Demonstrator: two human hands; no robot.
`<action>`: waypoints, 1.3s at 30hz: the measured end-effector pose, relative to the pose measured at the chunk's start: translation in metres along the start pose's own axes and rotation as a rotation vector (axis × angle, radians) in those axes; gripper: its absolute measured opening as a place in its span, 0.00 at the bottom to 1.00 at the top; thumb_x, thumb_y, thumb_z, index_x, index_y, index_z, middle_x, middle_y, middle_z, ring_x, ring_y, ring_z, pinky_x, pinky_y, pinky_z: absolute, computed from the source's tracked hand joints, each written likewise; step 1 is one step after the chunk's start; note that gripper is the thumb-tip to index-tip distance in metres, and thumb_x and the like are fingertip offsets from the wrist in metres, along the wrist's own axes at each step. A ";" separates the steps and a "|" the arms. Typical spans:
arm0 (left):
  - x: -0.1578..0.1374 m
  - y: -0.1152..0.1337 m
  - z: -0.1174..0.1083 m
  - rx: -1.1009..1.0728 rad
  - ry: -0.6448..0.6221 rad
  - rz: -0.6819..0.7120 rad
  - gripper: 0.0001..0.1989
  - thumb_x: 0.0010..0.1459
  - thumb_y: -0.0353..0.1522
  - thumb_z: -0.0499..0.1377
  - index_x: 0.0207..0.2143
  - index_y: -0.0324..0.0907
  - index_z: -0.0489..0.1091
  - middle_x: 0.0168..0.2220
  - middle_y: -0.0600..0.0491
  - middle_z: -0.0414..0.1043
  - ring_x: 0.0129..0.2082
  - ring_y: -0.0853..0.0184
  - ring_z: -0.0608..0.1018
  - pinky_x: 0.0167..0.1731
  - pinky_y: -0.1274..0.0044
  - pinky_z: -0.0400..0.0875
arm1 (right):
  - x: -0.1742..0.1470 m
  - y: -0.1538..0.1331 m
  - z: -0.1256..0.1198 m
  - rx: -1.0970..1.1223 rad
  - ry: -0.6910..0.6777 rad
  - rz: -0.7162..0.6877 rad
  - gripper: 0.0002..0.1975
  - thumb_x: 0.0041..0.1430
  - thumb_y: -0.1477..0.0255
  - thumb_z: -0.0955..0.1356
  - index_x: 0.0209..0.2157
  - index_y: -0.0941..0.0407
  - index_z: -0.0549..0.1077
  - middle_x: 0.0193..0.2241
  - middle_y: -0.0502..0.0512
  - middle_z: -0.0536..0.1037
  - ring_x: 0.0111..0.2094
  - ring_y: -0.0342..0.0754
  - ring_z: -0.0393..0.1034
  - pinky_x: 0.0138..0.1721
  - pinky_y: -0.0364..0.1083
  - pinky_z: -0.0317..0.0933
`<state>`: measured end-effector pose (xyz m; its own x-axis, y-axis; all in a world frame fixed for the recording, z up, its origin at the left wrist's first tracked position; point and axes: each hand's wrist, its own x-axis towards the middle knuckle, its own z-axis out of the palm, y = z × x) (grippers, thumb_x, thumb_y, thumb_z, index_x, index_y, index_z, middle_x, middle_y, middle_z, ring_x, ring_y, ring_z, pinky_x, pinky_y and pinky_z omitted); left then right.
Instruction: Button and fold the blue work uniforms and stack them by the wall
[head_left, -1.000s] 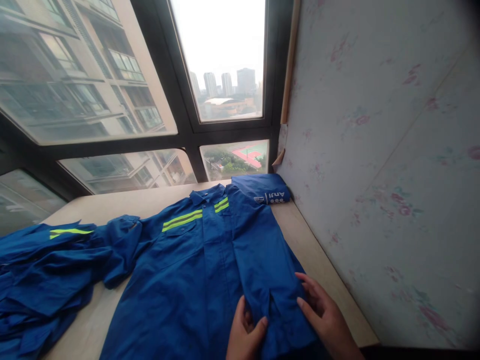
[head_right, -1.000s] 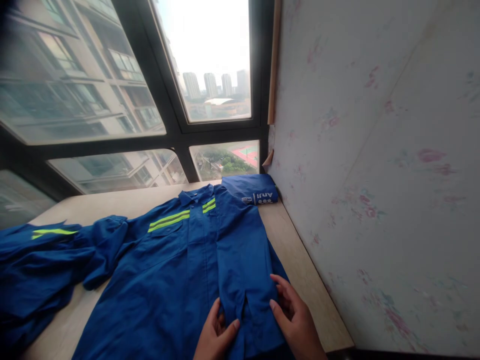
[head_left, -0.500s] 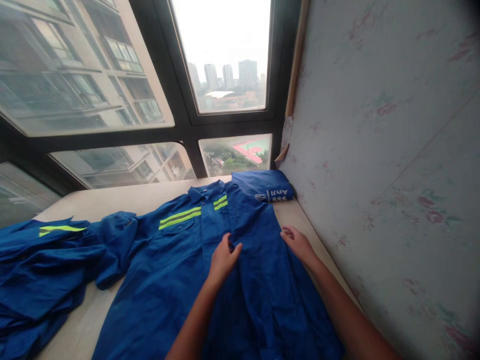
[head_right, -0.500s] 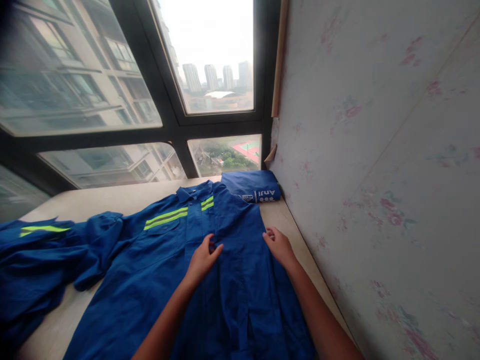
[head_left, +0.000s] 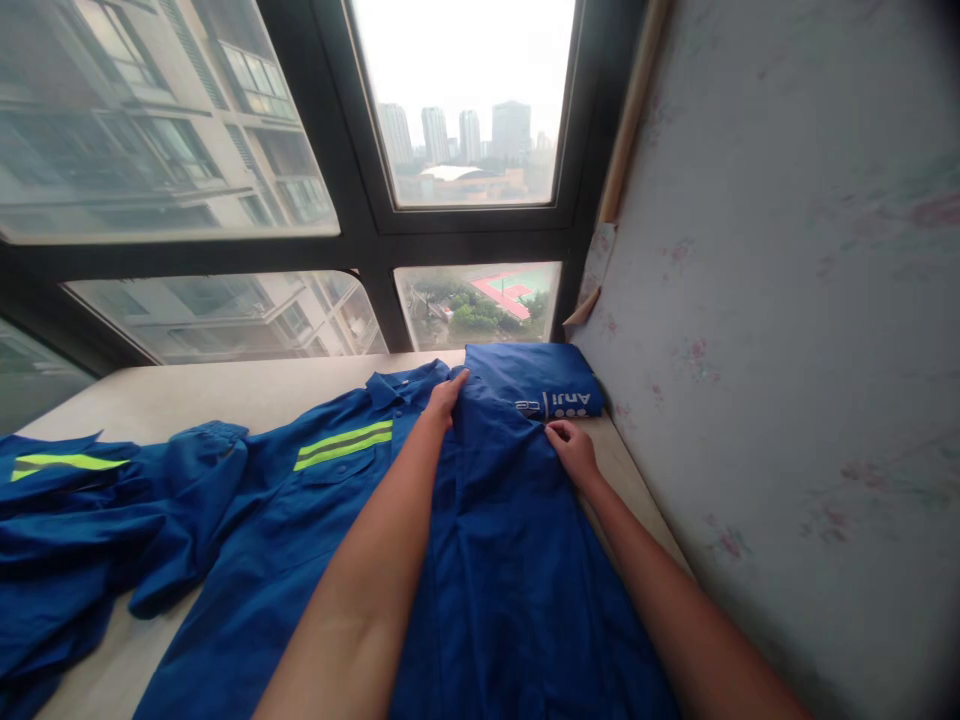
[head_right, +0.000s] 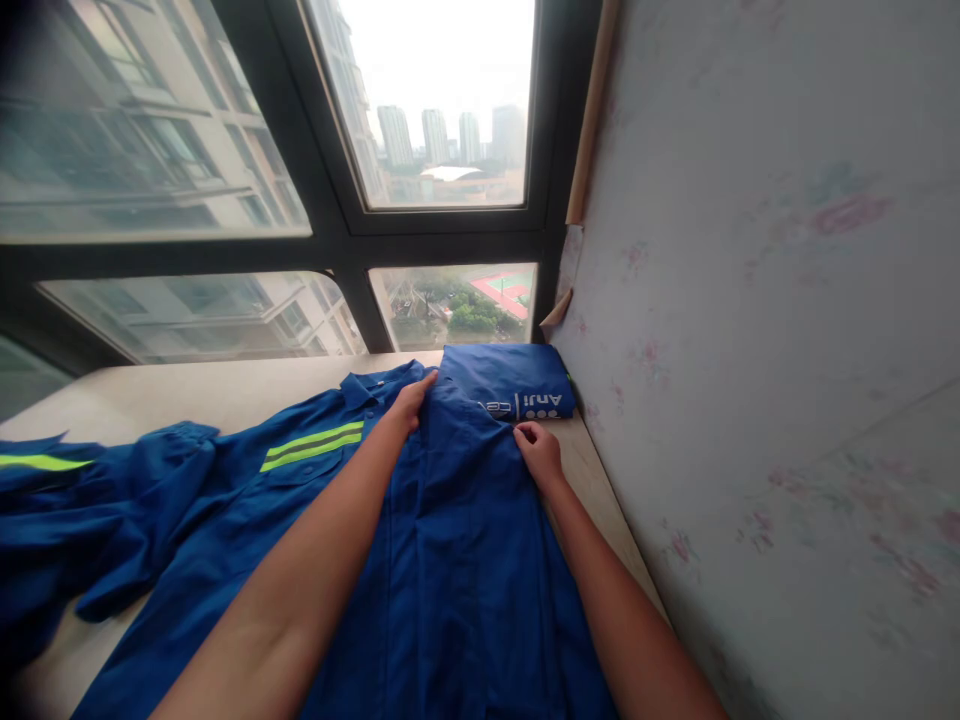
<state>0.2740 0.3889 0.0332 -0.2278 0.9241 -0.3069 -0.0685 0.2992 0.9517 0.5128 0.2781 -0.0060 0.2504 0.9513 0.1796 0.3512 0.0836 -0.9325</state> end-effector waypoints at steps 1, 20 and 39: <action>0.006 0.002 0.000 -0.018 -0.020 -0.009 0.21 0.48 0.40 0.69 0.39 0.34 0.73 0.29 0.47 0.77 0.31 0.61 0.79 0.36 0.72 0.74 | 0.003 0.007 0.000 0.004 -0.005 0.000 0.18 0.64 0.63 0.67 0.52 0.58 0.69 0.50 0.57 0.71 0.47 0.53 0.70 0.46 0.55 0.68; -0.034 -0.028 -0.006 0.170 0.202 0.162 0.30 0.51 0.27 0.63 0.57 0.39 0.60 0.48 0.45 0.72 0.46 0.62 0.76 0.49 0.70 0.69 | 0.018 0.055 0.005 0.102 0.079 0.044 0.22 0.58 0.57 0.65 0.46 0.58 0.75 0.41 0.60 0.80 0.40 0.53 0.75 0.43 0.49 0.67; -0.389 -0.141 -0.069 0.805 -0.332 -0.026 0.32 0.61 0.35 0.51 0.66 0.38 0.48 0.33 0.52 0.77 0.34 0.64 0.79 0.35 0.77 0.65 | -0.220 -0.011 -0.103 -0.758 -0.373 0.007 0.26 0.59 0.60 0.65 0.57 0.56 0.69 0.21 0.53 0.77 0.24 0.52 0.73 0.27 0.46 0.57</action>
<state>0.3050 -0.0295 0.0190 0.0677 0.8986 -0.4336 0.6663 0.2827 0.6900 0.5464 0.0370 -0.0028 -0.0127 0.9978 -0.0648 0.8946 -0.0176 -0.4465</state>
